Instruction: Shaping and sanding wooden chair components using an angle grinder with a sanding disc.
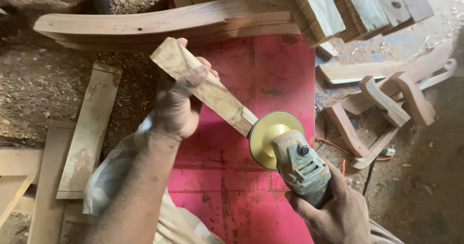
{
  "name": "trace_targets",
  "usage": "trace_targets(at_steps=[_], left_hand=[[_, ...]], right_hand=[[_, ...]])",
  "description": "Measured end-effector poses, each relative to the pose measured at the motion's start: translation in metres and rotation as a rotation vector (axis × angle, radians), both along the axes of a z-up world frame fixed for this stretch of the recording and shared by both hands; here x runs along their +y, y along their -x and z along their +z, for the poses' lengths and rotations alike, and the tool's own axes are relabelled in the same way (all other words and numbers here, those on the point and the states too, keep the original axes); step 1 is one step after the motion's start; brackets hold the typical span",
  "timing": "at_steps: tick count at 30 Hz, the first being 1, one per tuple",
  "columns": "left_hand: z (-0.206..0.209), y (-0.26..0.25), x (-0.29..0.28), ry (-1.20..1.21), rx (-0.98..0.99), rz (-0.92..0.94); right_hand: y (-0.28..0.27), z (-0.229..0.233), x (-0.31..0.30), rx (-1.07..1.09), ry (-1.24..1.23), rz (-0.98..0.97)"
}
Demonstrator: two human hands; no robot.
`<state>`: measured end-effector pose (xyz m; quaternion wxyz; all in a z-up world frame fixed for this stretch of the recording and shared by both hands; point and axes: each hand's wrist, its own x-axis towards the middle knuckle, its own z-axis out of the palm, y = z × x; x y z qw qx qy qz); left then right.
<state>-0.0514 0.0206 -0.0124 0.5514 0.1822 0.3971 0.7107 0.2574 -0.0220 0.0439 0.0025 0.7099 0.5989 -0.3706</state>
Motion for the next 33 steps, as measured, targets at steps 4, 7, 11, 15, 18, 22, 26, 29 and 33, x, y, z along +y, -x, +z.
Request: trace_targets(at_steps=[4, 7, 11, 15, 18, 22, 26, 29, 33], left_hand=[[-0.014, 0.015, 0.005, 0.064, -0.018, -0.027], [-0.024, 0.022, 0.005, 0.064, -0.117, -0.003], [-0.029, 0.026, 0.007, 0.102, -0.159, 0.003], [-0.037, 0.029, 0.008, 0.081, -0.177, 0.011], [-0.034, 0.023, 0.009, 0.066, -0.134, 0.017], [-0.009, 0.003, 0.005, 0.051, -0.017, 0.035], [0.006, -0.017, -0.003, -0.047, 0.071, 0.047], [0.003, -0.022, -0.006, -0.082, 0.106, 0.082], [0.004, -0.019, -0.006, -0.099, 0.081, 0.070]], right_hand=[[-0.004, -0.005, 0.001, 0.037, -0.012, -0.017], [-0.008, -0.008, 0.000, 0.055, -0.036, -0.013], [-0.019, -0.013, -0.003, 0.042, -0.055, -0.022], [-0.029, -0.012, -0.007, -0.103, 0.002, -0.061], [-0.041, -0.015, -0.015, -0.090, -0.054, -0.021], [-0.025, -0.001, -0.018, -0.045, -0.034, 0.016], [0.000, 0.014, -0.015, 0.100, -0.120, 0.093], [0.019, 0.026, -0.008, 0.077, -0.093, 0.133], [0.014, 0.012, -0.010, -0.068, 0.001, 0.177]])
